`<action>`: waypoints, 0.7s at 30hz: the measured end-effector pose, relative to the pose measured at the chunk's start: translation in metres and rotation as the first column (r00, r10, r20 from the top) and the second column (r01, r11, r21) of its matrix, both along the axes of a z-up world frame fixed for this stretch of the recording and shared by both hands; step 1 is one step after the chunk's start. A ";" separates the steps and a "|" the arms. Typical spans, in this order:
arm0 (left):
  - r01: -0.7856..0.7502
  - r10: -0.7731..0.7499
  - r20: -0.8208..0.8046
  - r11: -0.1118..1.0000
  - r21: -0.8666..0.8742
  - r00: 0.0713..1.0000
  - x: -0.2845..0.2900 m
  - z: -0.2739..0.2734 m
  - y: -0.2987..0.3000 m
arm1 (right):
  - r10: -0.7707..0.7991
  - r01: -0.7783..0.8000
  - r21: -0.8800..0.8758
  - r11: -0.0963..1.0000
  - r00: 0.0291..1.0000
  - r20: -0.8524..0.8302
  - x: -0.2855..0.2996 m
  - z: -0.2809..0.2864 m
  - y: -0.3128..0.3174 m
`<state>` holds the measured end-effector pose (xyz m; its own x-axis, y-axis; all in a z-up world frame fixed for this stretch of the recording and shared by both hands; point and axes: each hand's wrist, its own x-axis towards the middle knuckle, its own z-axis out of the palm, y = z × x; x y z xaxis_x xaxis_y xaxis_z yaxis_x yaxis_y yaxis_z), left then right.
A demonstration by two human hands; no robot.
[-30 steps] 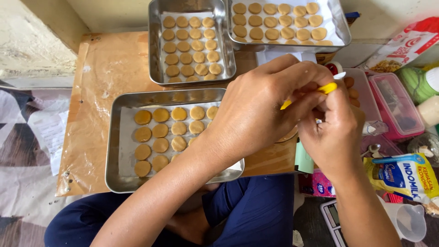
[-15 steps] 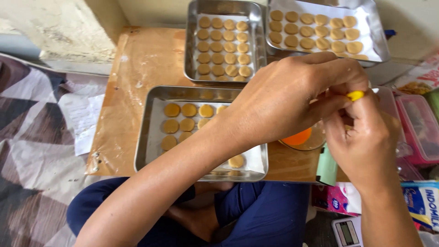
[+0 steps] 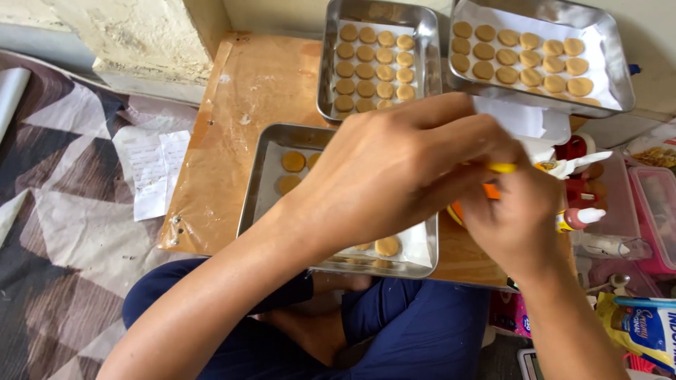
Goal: Applying egg wash to cookies using a pastry brush and adding toppings
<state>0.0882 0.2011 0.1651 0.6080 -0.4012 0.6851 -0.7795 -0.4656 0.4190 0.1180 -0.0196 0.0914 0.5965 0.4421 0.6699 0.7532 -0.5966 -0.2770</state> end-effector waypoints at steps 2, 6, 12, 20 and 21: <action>-0.029 0.029 0.014 1.000 0.009 0.999 -0.003 -0.010 0.009 | 0.060 -0.060 -0.002 0.998 0.998 0.004 0.004 -0.009 0.012; -0.089 0.089 -0.001 0.995 0.033 0.996 -0.005 -0.029 0.026 | 0.202 -0.202 -0.003 0.979 0.979 -0.040 0.006 -0.019 0.035; -0.136 0.137 -0.051 0.991 0.017 0.989 -0.007 -0.052 0.040 | 0.211 -0.214 -0.034 0.976 0.974 -0.077 0.017 -0.051 0.050; -0.171 0.170 -0.113 0.985 -0.002 0.979 -0.011 -0.069 0.049 | 0.238 -0.247 -0.045 0.968 0.960 -0.151 0.015 -0.058 0.061; -0.170 0.167 -0.108 0.985 -0.014 0.980 -0.011 -0.070 0.049 | 0.235 -0.246 -0.051 0.968 0.959 -0.158 0.015 -0.058 0.061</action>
<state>0.0772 0.2506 0.0951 0.7350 -0.2719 0.6211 -0.6414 -0.5761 0.5067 0.1330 0.0417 0.0335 0.5574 0.6272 0.5440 0.8302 -0.4245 -0.3613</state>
